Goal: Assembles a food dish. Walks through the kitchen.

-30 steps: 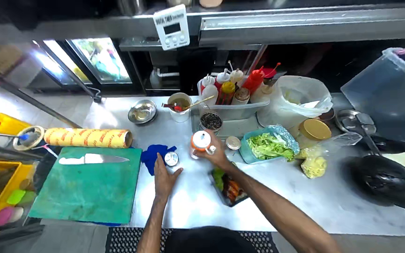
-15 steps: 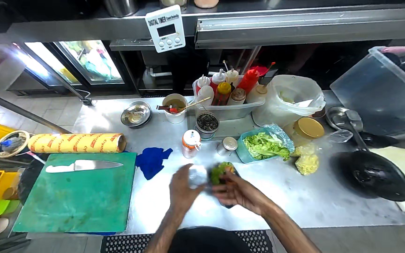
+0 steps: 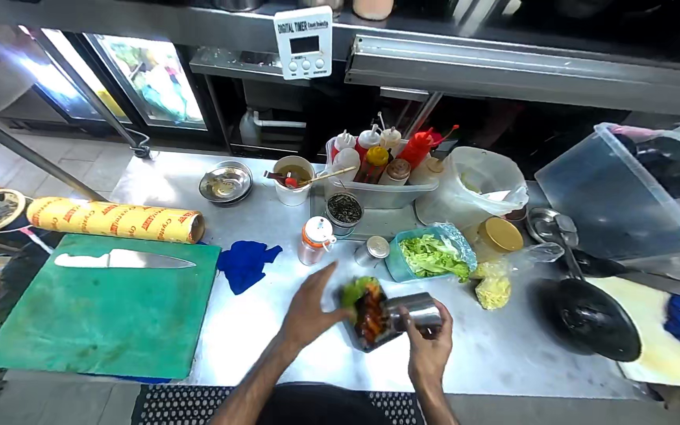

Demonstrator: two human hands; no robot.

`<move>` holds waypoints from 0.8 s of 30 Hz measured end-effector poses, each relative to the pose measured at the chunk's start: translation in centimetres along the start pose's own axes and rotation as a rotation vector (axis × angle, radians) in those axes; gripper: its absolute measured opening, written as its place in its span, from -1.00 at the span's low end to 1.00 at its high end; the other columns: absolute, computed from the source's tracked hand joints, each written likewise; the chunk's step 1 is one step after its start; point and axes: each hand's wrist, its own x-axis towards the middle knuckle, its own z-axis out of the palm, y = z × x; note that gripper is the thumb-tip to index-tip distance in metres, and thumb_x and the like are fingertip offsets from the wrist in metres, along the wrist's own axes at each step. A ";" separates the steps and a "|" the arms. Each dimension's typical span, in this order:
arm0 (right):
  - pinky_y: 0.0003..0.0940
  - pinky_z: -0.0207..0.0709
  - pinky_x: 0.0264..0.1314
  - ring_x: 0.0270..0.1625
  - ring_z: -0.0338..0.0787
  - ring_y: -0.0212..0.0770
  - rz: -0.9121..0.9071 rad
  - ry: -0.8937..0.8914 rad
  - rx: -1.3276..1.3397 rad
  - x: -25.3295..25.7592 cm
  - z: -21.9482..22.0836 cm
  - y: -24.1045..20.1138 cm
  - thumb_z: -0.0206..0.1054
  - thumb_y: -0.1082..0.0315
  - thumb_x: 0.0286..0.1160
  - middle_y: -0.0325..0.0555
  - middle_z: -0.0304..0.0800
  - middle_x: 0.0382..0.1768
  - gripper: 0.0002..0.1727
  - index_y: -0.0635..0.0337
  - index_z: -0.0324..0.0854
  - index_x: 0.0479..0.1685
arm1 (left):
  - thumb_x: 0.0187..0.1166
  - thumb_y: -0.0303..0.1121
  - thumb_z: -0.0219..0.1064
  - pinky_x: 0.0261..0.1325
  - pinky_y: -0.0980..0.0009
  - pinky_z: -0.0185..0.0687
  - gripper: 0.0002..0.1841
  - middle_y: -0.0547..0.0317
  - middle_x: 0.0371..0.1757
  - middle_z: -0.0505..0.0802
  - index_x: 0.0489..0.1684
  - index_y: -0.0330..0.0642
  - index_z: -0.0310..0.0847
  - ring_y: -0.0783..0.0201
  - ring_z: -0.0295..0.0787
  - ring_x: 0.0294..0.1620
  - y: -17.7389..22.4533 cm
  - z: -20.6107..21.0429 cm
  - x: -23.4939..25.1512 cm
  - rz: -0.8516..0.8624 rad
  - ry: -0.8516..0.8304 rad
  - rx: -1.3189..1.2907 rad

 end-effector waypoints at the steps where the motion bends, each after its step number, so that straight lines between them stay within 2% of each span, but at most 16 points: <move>1: -0.40 0.78 -0.03 -0.01 0.82 -0.28 0.009 0.031 0.014 -0.1 -0.2 0.5 0.64 0.38 0.21 0.05 0.70 0.16 -0.08 0.29 0.24 0.66 | 0.23 0.20 0.64 0.68 0.13 0.44 -0.05 0.22 0.59 0.65 0.74 0.10 0.39 0.27 0.53 0.61 -1.0 -1.0 -0.6 -0.041 0.032 0.003; 2: -0.40 0.78 0.00 0.02 0.81 -0.28 0.012 0.033 0.024 -0.2 -0.3 1.0 0.63 0.40 0.24 0.06 0.68 0.18 -0.09 0.29 0.21 0.66 | 0.22 0.19 0.65 0.66 0.14 0.48 -0.05 0.23 0.57 0.68 0.72 0.08 0.41 0.28 0.56 0.59 -1.9 -1.7 -1.3 -0.059 0.079 -0.004; 5: -0.38 0.80 -0.09 -0.06 0.84 -0.25 0.032 -0.012 0.041 -0.2 0.0 2.3 0.65 0.39 0.16 0.06 0.74 0.14 -0.09 0.27 0.29 0.65 | 0.21 0.12 0.68 0.60 0.18 0.57 -0.08 0.27 0.54 0.71 0.68 0.03 0.45 0.34 0.59 0.56 -4.2 -3.3 -3.0 -0.085 0.175 -0.034; 7: -0.18 0.81 -0.03 0.01 0.84 -0.10 0.163 0.028 0.174 0.6 0.4 2.7 0.57 0.40 0.37 0.14 0.70 0.21 -0.13 0.20 0.20 0.71 | 0.19 0.10 0.70 0.57 0.20 0.60 -0.07 0.29 0.52 0.72 0.68 0.02 0.44 0.36 0.60 0.55 -4.8 -3.7 -3.9 -0.111 0.204 -0.054; 8: -0.14 0.82 -0.05 0.00 0.85 -0.08 0.196 0.034 0.203 0.9 0.6 2.8 0.55 0.39 0.42 0.14 0.70 0.20 -0.16 0.16 0.18 0.71 | 0.18 0.10 0.70 0.55 0.21 0.61 -0.05 0.29 0.51 0.73 0.69 0.01 0.43 0.36 0.62 0.53 -4.8 -3.8 -4.4 -0.124 0.214 -0.066; 11: -0.28 0.83 0.00 0.04 0.86 -0.18 0.066 -0.089 0.077 1.9 0.9 2.9 0.64 0.39 0.21 0.08 0.74 0.20 -0.11 0.23 0.31 0.65 | 0.17 0.11 0.71 0.52 0.25 0.65 -0.02 0.32 0.46 0.76 0.71 0.01 0.40 0.38 0.65 0.50 -4.7 -3.6 -5.1 -0.130 0.227 -0.110; 14: -0.11 0.83 0.04 0.05 0.86 -0.05 0.122 -0.067 0.139 3.7 1.6 2.8 0.58 0.42 0.37 0.18 0.70 0.22 -0.13 0.20 0.20 0.71 | 0.18 0.11 0.71 0.52 0.26 0.66 -0.04 0.33 0.45 0.77 0.69 -0.01 0.43 0.39 0.66 0.49 -4.5 -3.1 -5.6 -0.114 0.221 -0.127; 17: -0.20 0.85 0.04 0.03 0.87 -0.11 0.087 -0.127 0.101 4.5 1.5 2.5 0.64 0.46 0.22 0.10 0.75 0.18 -0.11 0.16 0.31 0.67 | 0.18 0.10 0.72 0.51 0.27 0.67 -0.06 0.34 0.45 0.77 0.67 0.01 0.45 0.39 0.66 0.49 -4.8 -3.0 -6.0 -0.102 0.210 -0.135; 19: -0.13 0.85 -0.04 -0.04 0.87 -0.06 0.127 -0.108 0.120 4.5 1.0 2.4 0.63 0.45 0.28 0.16 0.74 0.13 -0.12 0.17 0.28 0.69 | 0.18 0.08 0.72 0.50 0.27 0.68 -0.08 0.32 0.45 0.78 0.65 -0.03 0.48 0.38 0.66 0.49 -4.9 -2.9 -6.1 -0.103 0.203 -0.143; 21: -0.21 0.85 -0.01 0.00 0.88 -0.12 0.113 -0.147 0.079 3.5 0.2 1.9 0.66 0.44 0.20 0.10 0.77 0.15 -0.10 0.17 0.33 0.66 | 0.18 0.08 0.72 0.50 0.26 0.69 -0.09 0.31 0.43 0.78 0.62 -0.06 0.50 0.38 0.66 0.49 -5.1 -3.0 -6.5 -0.128 0.193 -0.149; 24: -0.17 0.85 -0.09 -0.05 0.89 -0.09 0.173 -0.098 0.108 2.0 -0.8 1.8 0.65 0.42 0.26 0.14 0.77 0.14 -0.13 0.20 0.33 0.67 | 0.20 0.07 0.71 0.49 0.26 0.70 -0.14 0.29 0.42 0.79 0.58 -0.08 0.55 0.36 0.67 0.49 -5.3 -3.1 -6.7 -0.141 0.174 -0.163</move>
